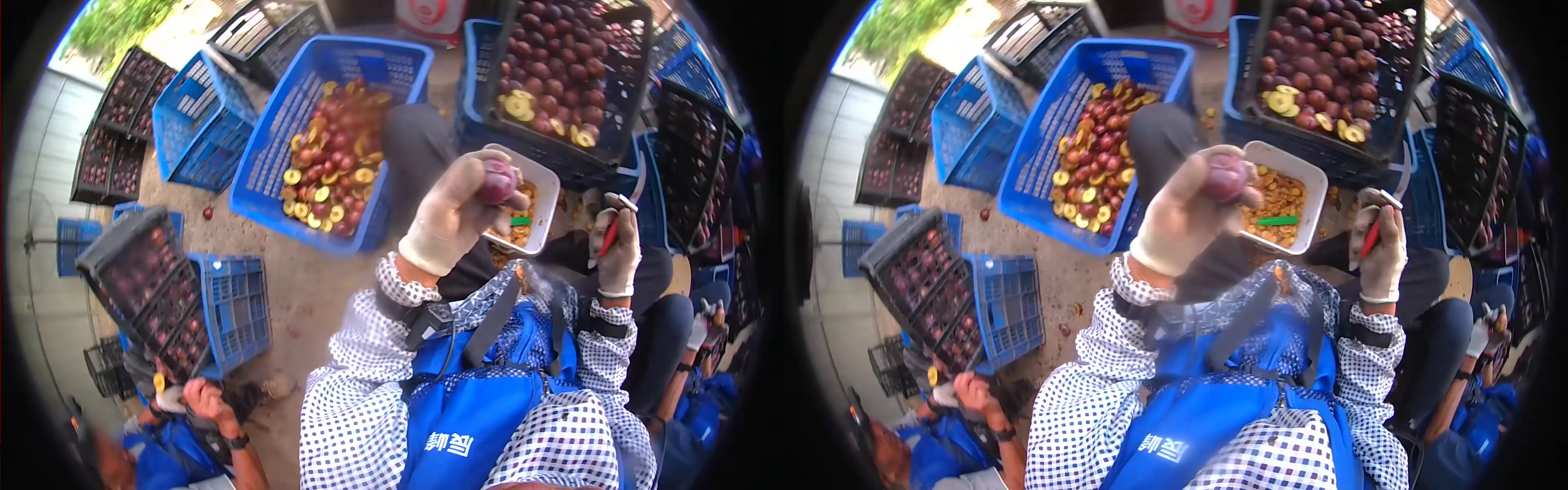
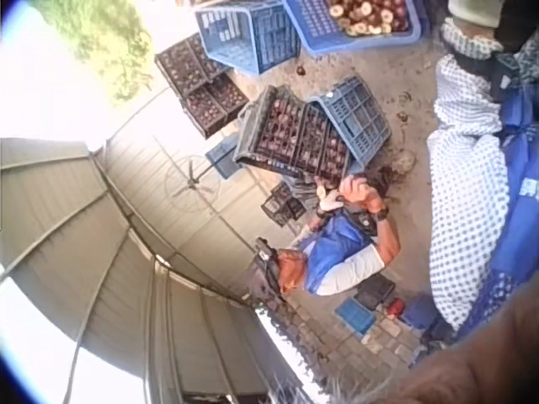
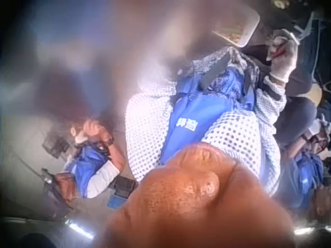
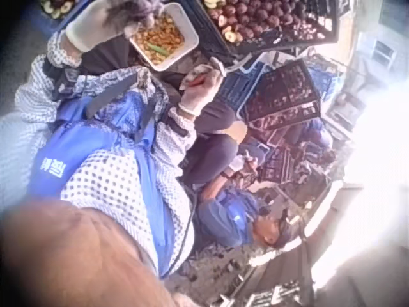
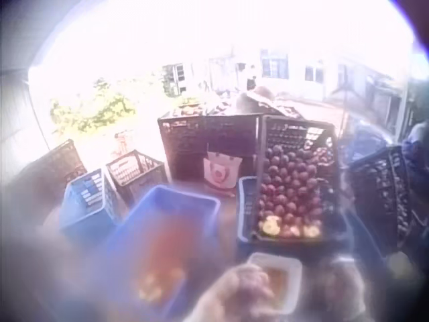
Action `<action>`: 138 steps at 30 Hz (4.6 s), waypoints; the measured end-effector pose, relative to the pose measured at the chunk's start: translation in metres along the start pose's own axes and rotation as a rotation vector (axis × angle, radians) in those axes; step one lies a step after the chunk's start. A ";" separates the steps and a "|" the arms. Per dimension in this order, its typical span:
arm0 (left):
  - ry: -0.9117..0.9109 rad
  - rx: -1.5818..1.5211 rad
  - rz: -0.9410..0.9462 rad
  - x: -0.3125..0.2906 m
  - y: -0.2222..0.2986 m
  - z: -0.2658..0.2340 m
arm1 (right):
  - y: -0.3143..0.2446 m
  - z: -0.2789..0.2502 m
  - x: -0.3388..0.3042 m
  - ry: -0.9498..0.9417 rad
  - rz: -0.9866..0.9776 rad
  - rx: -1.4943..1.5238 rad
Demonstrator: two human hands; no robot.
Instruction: The recorder picks plums from a crate, cuts them in half with a utility knife, and places the cut fruit into a small plastic container.
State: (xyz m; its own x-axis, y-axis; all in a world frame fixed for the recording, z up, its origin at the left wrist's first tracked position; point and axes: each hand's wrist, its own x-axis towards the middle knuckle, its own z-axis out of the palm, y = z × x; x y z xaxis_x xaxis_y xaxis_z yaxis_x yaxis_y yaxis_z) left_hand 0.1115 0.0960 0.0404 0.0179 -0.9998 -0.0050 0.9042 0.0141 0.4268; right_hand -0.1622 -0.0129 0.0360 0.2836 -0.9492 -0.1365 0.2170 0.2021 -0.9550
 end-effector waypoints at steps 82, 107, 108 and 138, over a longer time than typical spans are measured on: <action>0.048 0.243 -0.134 0.056 -0.081 0.001 | -0.002 0.025 -0.035 -0.113 -0.322 -0.720; 0.166 0.478 -0.058 0.051 -0.088 0.047 | 0.014 0.020 -0.013 -0.296 -0.092 -0.081; 0.130 0.901 -0.007 0.053 -0.080 0.049 | 0.016 0.002 -0.008 -0.403 -0.251 -0.371; -0.054 1.549 -0.176 0.072 -0.012 0.049 | -0.061 -0.064 0.004 -0.574 0.118 -1.138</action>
State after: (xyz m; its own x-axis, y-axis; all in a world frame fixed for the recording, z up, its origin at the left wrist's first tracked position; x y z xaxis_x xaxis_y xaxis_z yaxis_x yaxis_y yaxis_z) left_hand 0.0808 0.0235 0.0794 -0.0829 -0.9872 -0.1364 -0.4127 -0.0906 0.9064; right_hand -0.2344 -0.0450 0.0772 0.6687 -0.6425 -0.3742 -0.6742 -0.3117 -0.6696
